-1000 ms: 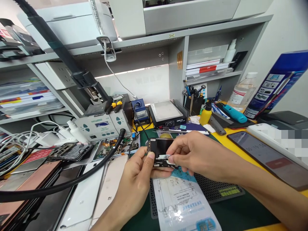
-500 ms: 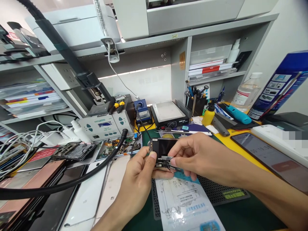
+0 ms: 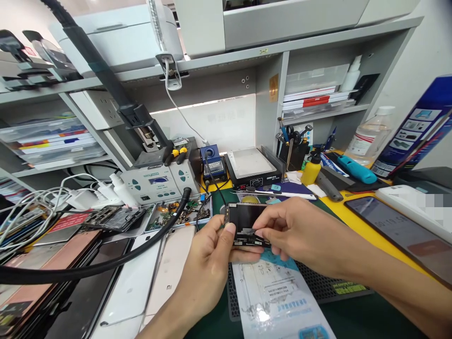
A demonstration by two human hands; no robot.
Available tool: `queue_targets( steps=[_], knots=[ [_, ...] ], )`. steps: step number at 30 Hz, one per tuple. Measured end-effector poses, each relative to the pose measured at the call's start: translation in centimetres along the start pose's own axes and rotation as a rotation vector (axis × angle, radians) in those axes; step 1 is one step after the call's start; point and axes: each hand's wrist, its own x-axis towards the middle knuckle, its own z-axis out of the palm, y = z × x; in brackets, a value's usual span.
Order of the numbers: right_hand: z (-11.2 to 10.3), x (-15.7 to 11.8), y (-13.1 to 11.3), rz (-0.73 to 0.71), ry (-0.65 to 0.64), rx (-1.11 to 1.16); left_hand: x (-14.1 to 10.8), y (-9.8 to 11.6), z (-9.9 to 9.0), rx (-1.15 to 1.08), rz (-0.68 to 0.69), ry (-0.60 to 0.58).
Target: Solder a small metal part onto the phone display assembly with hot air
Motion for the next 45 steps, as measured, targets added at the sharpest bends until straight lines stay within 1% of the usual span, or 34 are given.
queue_targets(
  steps=[6,11,17,23,34,41,45],
  knots=[
    [0.2,0.0,0.0,0.017,-0.004,-0.012,-0.2,-0.3,0.2,0.011,0.004,0.018],
    [0.4,0.0,0.0,0.001,0.003,-0.038,-0.1,-0.2,0.3,0.016,0.01,0.035],
    [0.6,0.0,-0.2,0.031,-0.003,-0.022,-0.1,-0.2,0.3,-0.022,0.015,0.025],
    [0.6,0.1,-0.2,0.012,-0.022,-0.009,-0.1,-0.3,0.2,-0.029,0.02,0.032],
    [0.4,-0.1,-0.6,0.05,-0.048,0.088,0.0,-0.2,0.3,-0.022,0.019,0.032],
    [-0.2,-0.6,-0.9,0.058,-0.082,0.18,0.1,-0.2,-0.2,0.013,0.006,0.013],
    [-0.2,-0.9,-0.9,0.05,-0.073,0.187,0.0,-0.1,-0.3,0.014,0.001,0.018]
  ],
)
